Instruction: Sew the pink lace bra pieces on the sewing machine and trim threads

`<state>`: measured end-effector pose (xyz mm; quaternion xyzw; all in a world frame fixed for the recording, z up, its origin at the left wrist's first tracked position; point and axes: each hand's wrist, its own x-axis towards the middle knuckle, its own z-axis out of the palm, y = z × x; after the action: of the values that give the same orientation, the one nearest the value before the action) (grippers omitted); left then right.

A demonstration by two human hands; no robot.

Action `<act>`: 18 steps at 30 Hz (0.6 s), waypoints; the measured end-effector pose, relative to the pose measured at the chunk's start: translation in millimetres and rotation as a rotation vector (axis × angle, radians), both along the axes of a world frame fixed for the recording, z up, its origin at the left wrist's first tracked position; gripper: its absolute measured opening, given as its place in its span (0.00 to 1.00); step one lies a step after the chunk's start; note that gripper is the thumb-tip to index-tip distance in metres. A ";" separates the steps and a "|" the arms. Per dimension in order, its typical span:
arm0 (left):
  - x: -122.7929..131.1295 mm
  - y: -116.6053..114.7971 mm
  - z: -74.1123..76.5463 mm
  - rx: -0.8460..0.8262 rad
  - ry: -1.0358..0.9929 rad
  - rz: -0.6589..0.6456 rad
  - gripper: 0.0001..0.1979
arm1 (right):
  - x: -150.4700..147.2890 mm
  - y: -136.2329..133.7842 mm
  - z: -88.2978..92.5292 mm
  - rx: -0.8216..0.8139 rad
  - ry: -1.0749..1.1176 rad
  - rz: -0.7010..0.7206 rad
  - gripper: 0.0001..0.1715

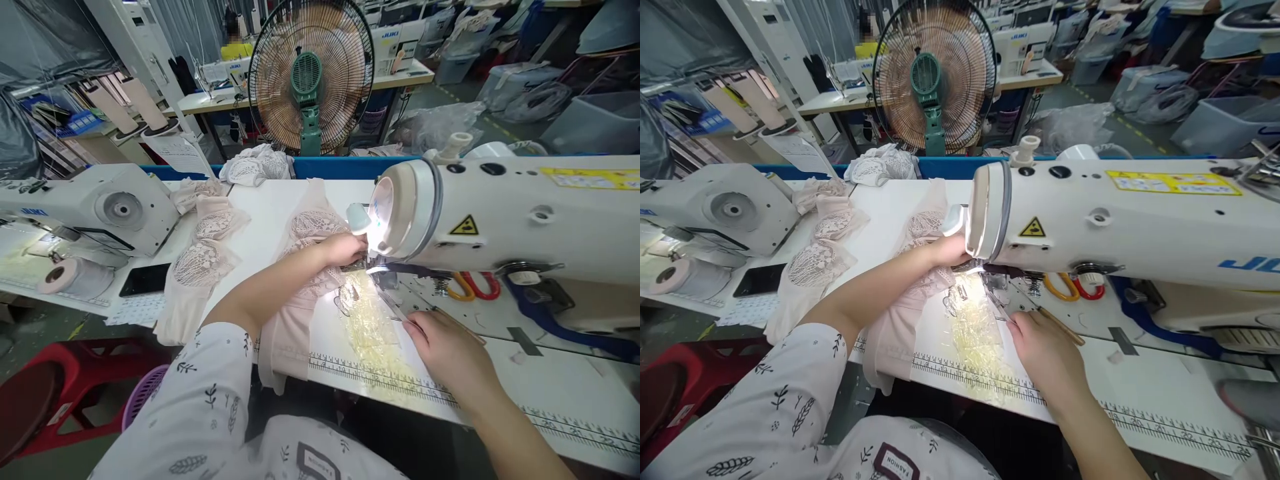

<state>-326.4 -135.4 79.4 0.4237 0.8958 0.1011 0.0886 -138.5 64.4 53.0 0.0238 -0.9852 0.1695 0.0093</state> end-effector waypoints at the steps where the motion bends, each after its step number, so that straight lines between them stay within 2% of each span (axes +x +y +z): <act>1: 4.2 -0.6 0.3 -0.025 0.022 0.032 0.14 | -2.4 -3.6 0.8 -0.002 -0.009 0.004 0.21; 5: 16.7 -4.4 -0.8 -0.122 0.082 0.172 0.18 | -0.3 3.0 -0.5 -0.024 -0.029 0.008 0.22; 8: 17.6 -7.0 -0.4 -0.153 0.071 0.170 0.20 | 4.4 11.4 -3.0 -0.049 -0.038 -0.002 0.22; 12: 11.7 -10.3 1.7 -0.138 0.063 0.036 0.21 | 12.1 20.3 -5.3 -0.025 -0.056 0.032 0.21; 18: 15.1 -24.5 -1.5 -0.130 0.037 -0.196 0.23 | 36.6 47.4 -2.4 -0.005 -0.247 0.070 0.23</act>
<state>-311.3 -159.9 77.9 0.5045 0.8561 0.0259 0.1090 -101.9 111.7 50.5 0.0373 -0.9769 0.1739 -0.1182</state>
